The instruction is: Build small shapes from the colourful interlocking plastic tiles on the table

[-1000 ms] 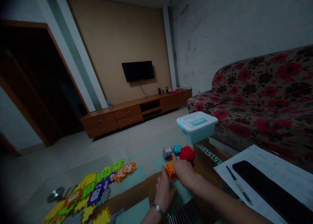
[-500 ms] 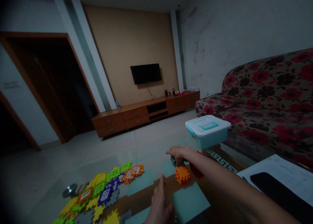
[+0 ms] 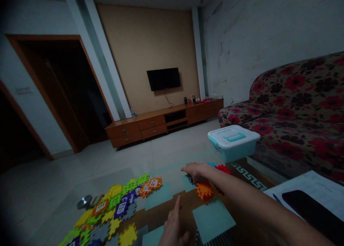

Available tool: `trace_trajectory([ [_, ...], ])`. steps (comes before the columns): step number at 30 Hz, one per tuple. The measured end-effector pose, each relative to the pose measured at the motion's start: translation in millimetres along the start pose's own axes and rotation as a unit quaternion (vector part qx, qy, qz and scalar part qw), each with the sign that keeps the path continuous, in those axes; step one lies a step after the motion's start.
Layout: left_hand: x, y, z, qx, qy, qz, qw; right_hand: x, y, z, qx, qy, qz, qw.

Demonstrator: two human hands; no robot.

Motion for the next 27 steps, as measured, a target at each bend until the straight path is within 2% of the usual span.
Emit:
trace_trajectory([
  [3,-1.1,-3,0,0.008,0.002,0.007,1.0,1,4,-4,-0.022,-0.039,-0.06,0.997],
  [11,-3.8,-21,15,-0.029,0.021,-0.004,0.999,-9,-5,-10,-0.013,-0.05,-0.063,0.997],
  [13,-1.9,-29,19,-0.008,0.018,-0.003,1.0,-17,-12,-20,-0.027,-0.058,-0.046,0.997],
  [16,-3.2,-42,13,0.014,0.047,-0.024,0.998,-30,-25,-50,-0.088,-0.044,0.025,0.995],
  [18,-12.9,-52,-2,0.017,0.086,-0.031,0.996,-33,-36,-81,-0.138,-0.014,0.057,0.989],
  [19,-21.7,-59,-14,0.02,0.106,-0.018,0.994,-31,-43,-99,-0.161,0.005,0.057,0.985],
  [21,-46.6,-76,-44,0.032,0.142,0.049,0.988,-21,-56,-136,-0.212,0.05,0.036,0.975],
  [24,-90.1,-112,-103,0.024,0.19,0.176,0.966,-1,-75,-185,-0.276,0.098,0.008,0.956],
  [26,-111.8,-142,-144,0.012,0.217,0.235,0.947,13,-85,-208,-0.29,0.108,0.004,0.951],
  [27,-117.4,-157,-161,0.011,0.233,0.246,0.941,20,-90,-216,-0.289,0.112,0.004,0.951],
])
Point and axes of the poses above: each hand's wrist, its own y-axis towards the middle knuckle, its own x-axis out of the palm, z = x × y, the point moved 3 cm from there along y, towards the middle knuckle, and after that the axes turned 3 degrees about -y, right-handed, at the moved point
